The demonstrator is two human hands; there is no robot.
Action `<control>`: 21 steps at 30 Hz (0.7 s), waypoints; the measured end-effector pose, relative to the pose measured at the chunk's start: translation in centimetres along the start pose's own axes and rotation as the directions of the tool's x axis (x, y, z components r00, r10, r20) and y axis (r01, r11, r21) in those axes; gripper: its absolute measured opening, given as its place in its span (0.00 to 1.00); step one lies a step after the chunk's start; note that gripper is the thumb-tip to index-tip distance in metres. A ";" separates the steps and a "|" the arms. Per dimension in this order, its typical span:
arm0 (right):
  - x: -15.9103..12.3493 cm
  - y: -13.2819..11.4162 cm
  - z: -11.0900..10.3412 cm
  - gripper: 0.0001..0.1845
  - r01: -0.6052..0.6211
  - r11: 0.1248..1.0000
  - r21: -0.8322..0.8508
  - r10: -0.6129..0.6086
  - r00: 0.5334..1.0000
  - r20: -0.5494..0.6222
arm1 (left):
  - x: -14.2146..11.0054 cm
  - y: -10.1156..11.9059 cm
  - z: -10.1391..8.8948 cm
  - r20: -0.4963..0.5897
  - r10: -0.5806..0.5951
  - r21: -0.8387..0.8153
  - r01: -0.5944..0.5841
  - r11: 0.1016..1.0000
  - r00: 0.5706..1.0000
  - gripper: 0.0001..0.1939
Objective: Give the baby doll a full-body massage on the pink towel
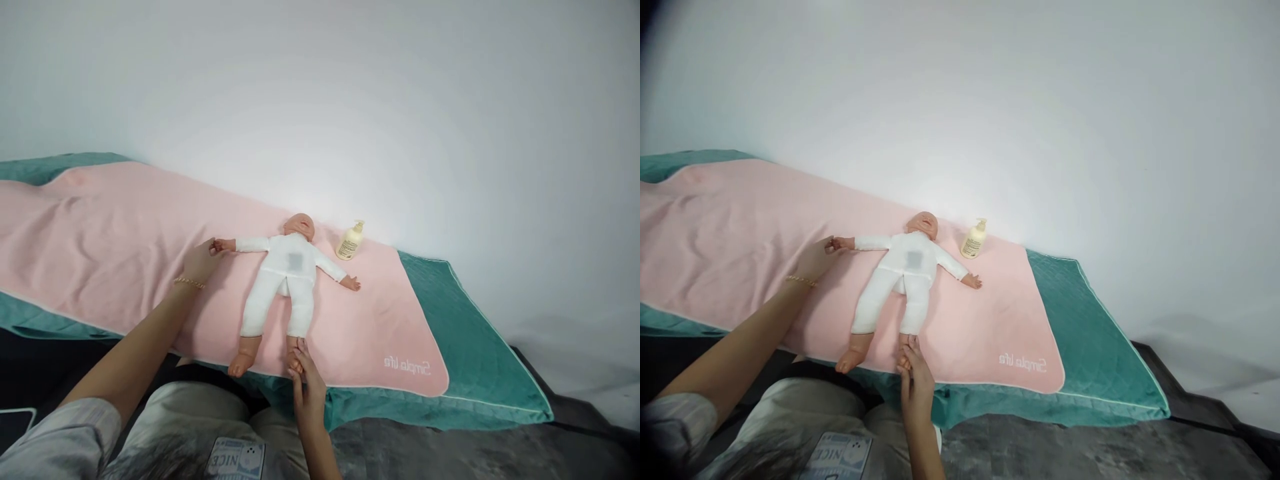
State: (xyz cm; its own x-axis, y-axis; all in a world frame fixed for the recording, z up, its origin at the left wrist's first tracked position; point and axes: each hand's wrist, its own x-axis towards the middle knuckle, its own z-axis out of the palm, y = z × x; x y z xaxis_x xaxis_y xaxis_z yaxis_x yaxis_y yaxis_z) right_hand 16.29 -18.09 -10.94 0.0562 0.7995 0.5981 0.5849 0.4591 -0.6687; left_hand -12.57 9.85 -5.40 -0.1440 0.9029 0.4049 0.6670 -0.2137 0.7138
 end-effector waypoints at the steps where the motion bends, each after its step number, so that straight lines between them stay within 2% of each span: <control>1: 0.5 -0.1 -0.2 0.24 0.006 1.000 0.002 -0.006 1.000 0.003 | -0.1 0.3 0.2 -0.031 -0.020 -0.014 0.019 1.000 0.999 0.18; 4: 2.9 -0.7 -1.1 0.25 0.043 0.999 0.009 -0.043 0.999 -0.003 | -0.4 2.2 0.9 -0.119 -0.053 -0.067 0.045 0.997 0.991 0.24; 6: 5.1 -1.2 -1.9 0.26 0.084 0.996 0.010 -0.084 0.996 -0.019 | -0.9 4.2 1.5 -0.163 -0.024 -0.131 0.003 0.991 0.986 0.23; 8: 7.7 -1.7 -2.6 0.25 0.116 0.993 -0.001 -0.116 0.992 -0.045 | -1.5 6.5 2.1 -0.240 0.048 -0.257 -0.111 0.960 0.970 0.20; 10: 10.4 -2.1 -3.2 0.24 0.121 0.992 -0.018 -0.122 0.990 -0.072 | -2.3 8.8 2.6 -0.258 0.134 -0.335 -0.218 0.916 0.957 0.17; 12: 13.1 -2.4 -3.5 0.23 0.120 0.993 -0.020 -0.121 0.990 -0.067 | -3.0 10.7 3.2 -0.209 0.202 -0.353 -0.266 0.897 0.957 0.17; 15: 16.4 -2.3 -3.2 0.20 0.114 0.993 0.012 -0.114 0.993 -0.020 | -3.8 12.3 3.9 -0.068 0.316 -0.328 -0.320 0.889 0.946 0.16; 18: 18.5 -1.7 -2.5 0.19 0.084 0.996 0.028 -0.084 0.996 -0.007 | -4.1 12.8 4.4 0.031 0.383 -0.309 -0.356 0.882 0.923 0.13; 21: 19.3 -1.0 -1.8 0.19 0.078 0.996 0.046 -0.078 0.997 0.004 | -4.1 12.8 4.4 0.098 0.419 -0.286 -0.377 0.881 0.903 0.11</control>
State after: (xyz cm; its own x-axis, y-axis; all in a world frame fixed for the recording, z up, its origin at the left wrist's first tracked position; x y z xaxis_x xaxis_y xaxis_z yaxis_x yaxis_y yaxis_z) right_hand 18.21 -3.82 2.11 0.0070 0.7630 0.6463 0.5498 0.5370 -0.6399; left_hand -0.24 5.05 -0.44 0.2207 0.7623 0.6084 0.4325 -0.6356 0.6395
